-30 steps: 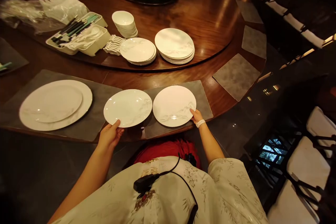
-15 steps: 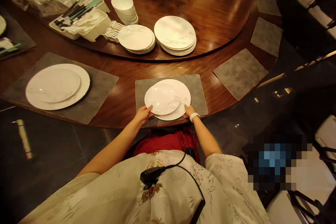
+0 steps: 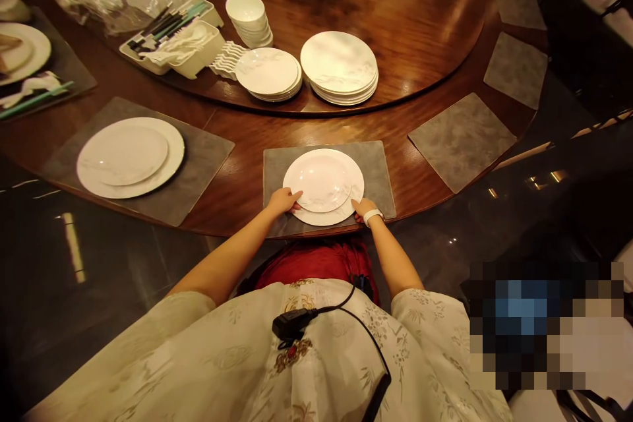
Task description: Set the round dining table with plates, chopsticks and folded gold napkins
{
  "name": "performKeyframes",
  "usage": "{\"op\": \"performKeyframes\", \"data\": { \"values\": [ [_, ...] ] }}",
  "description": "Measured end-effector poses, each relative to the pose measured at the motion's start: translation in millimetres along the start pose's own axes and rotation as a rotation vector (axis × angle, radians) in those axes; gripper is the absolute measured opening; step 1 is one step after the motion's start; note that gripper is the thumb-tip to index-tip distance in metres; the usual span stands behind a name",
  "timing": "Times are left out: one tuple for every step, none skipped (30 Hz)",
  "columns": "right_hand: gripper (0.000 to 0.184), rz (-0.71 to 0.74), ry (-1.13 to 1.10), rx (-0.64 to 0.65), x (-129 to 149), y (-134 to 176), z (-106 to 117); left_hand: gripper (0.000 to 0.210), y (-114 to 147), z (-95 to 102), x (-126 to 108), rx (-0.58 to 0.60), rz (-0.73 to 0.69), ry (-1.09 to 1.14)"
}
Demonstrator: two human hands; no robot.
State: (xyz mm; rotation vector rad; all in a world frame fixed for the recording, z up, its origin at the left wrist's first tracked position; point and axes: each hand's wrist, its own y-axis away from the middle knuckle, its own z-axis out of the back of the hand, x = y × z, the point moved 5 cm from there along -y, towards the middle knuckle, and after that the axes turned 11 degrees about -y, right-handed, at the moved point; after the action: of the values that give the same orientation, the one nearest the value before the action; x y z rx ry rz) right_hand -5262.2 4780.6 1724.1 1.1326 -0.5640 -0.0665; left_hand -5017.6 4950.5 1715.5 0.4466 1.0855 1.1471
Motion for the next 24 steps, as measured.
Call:
{"op": "performKeyframes", "data": {
  "values": [
    [0.046, 0.011, 0.035, -0.007, 0.8, -1.4, 2.7, 0.020, -2.4, 3.2, -2.0, 0.011, -0.003, -0.043],
    [0.045, 0.020, 0.065, -0.012, 1.7, -2.8, 4.7, 0.022, -4.4, 5.6, -4.8, 0.019, -0.013, -0.099],
    [0.045, 0.027, 0.089, -0.016, 2.5, -4.1, 6.2, 0.026, -6.0, 7.1, -8.5, 0.025, -0.036, -0.192],
    [0.044, 0.032, 0.107, -0.018, 3.3, -5.1, 7.3, 0.030, -7.1, 7.9, -12.7, 0.027, -0.066, -0.313],
    [0.044, 0.037, 0.118, -0.019, 4.0, -6.0, 8.1, 0.035, -8.0, 8.0, -16.8, 0.023, -0.099, -0.443],
    [0.043, 0.042, 0.122, -0.021, 4.7, -6.6, 9.0, 0.039, -8.4, 7.8, -20.5, 0.015, -0.128, -0.564],
    [0.041, 0.051, 0.121, -0.028, 5.5, -7.1, 10.2, 0.043, -8.5, 7.6, -23.4, 0.002, -0.150, -0.663],
    [0.039, 0.063, 0.114, -0.046, 6.5, -7.5, 12.2, 0.045, -8.2, 7.7, -25.0, -0.013, -0.159, -0.729],
    [0.036, 0.080, 0.102, -0.076, 7.7, -8.0, 14.9, 0.047, -7.6, 8.3, -25.1, -0.025, -0.153, -0.751],
    [0.034, 0.100, 0.085, -0.114, 9.0, -8.5, 17.9, 0.048, -6.6, 9.2, -24.1, -0.033, -0.145, -0.758],
    [0.032, 0.122, 0.066, -0.156, 10.4, -9.4, 20.9, 0.050, -5.3, 10.3, -22.3, -0.038, -0.137, -0.763],
    [0.032, 0.144, 0.046, -0.194, 11.7, -10.5, 23.3, 0.050, -4.0, 12.5, -19.6, -0.057, -0.123, -0.751],
    [0.033, 0.161, 0.028, -0.223, 12.7, -12.1, 24.8, 0.050, -2.8, 16.0, -16.7, -0.098, -0.108, -0.715],
    [0.033, 0.179, 0.011, -0.246, 13.5, -13.9, 25.6, 0.051, -1.8, 20.6, -13.3, -0.163, -0.091, -0.659],
    [0.033, 0.197, -0.002, -0.269, 14.1, -15.7, 25.8, 0.053, -1.3, 25.2, -9.8, -0.235, -0.079, -0.593],
    [0.034, 0.219, -0.012, -0.296, 14.6, -17.4, 26.0, 0.057, -1.5, 28.7, -6.0, -0.298, -0.074, -0.526],
    [0.035, 0.242, -0.018, -0.326, 15.0, -18.6, 26.2, 0.061, -3.0, 30.1, -1.9, -0.331, -0.075, -0.462],
    [0.036, 0.266, -0.022, -0.357, 15.1, -19.3, 26.4, 0.064, -5.7, 29.4, 2.1, -0.332, -0.085, -0.406],
    [0.037, 0.286, -0.024, -0.383, 15.0, -19.7, 26.6, 0.064, -9.3, 26.8, 5.9, -0.307, -0.100, -0.356],
    [0.037, 0.300, -0.024, -0.401, 14.7, -19.8, 26.7, 0.062, -13.3, 23.5, 9.5, -0.274, -0.115, -0.311],
    [0.038, 0.307, -0.023, -0.410, 14.1, -19.9, 26.6, 0.060, -17.0, 20.4, 12.7, -0.249, -0.130, -0.268],
    [0.038, 0.310, -0.023, -0.413, 13.6, -19.7, 26.7, 0.059, -20.3, 17.9, 15.7, -0.236, -0.142, -0.226],
    [0.039, 0.312, -0.024, -0.414, 13.3, -19.5, 26.9, 0.060, -22.8, 16.0, 18.3, -0.232, -0.153, -0.185],
    [0.039, 0.314, -0.025, -0.414, 13.3, -19.2, 27.1, 0.061, -24.7, 14.6, 20.5, -0.231, -0.163, -0.146]
  ]
}}
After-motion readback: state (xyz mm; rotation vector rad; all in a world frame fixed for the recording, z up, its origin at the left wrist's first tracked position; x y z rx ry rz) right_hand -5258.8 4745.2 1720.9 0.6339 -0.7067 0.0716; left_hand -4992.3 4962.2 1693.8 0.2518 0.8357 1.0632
